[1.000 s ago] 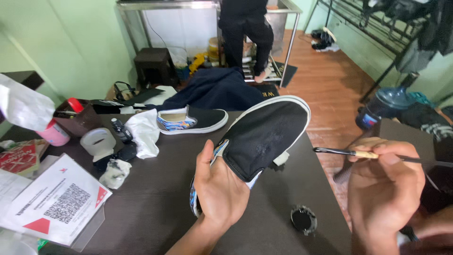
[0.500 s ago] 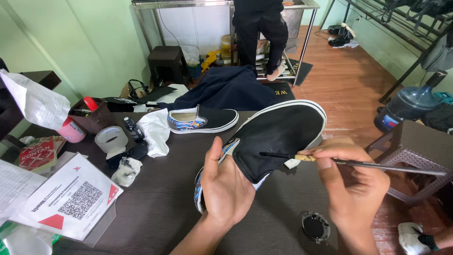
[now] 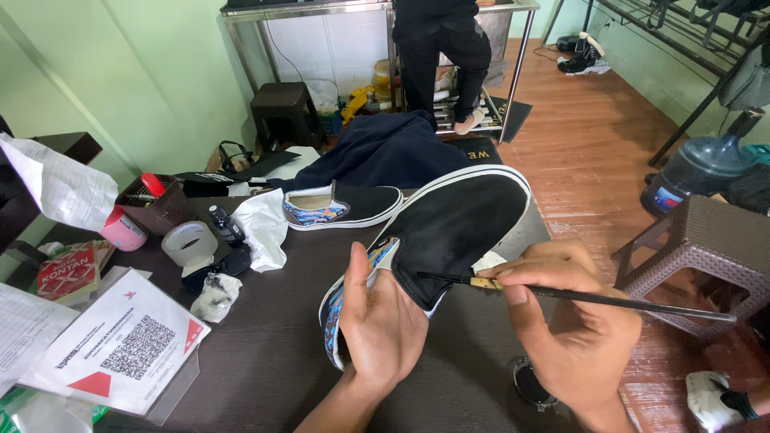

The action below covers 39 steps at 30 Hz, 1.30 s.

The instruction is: The person paints the black canvas upper of a slip-on shoe using a thin brush and black paint. They repeatedly dip the brush into a small container of paint and apply it to the shoe's surface, holding the shoe steady with their other hand.

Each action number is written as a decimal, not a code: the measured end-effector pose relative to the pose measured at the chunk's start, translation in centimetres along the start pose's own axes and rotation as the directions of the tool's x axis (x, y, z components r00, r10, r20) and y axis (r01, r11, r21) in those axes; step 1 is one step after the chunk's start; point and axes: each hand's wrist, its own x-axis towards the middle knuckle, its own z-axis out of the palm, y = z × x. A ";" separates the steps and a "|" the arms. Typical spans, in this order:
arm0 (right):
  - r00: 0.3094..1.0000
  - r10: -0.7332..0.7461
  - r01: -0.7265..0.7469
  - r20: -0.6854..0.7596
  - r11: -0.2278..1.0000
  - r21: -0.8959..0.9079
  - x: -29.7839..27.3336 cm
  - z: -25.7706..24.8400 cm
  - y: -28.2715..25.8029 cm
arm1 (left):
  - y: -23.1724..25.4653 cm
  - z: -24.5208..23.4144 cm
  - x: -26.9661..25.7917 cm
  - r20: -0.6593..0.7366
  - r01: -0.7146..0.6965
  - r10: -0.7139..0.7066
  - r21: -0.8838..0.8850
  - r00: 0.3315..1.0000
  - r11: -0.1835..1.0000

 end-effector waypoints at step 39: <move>0.999 0.024 -0.020 0.037 0.994 -0.105 0.0 0.1 0.2 | -0.9 0.0 0.0 -0.173 0.055 -0.061 -0.043 0.983 0.998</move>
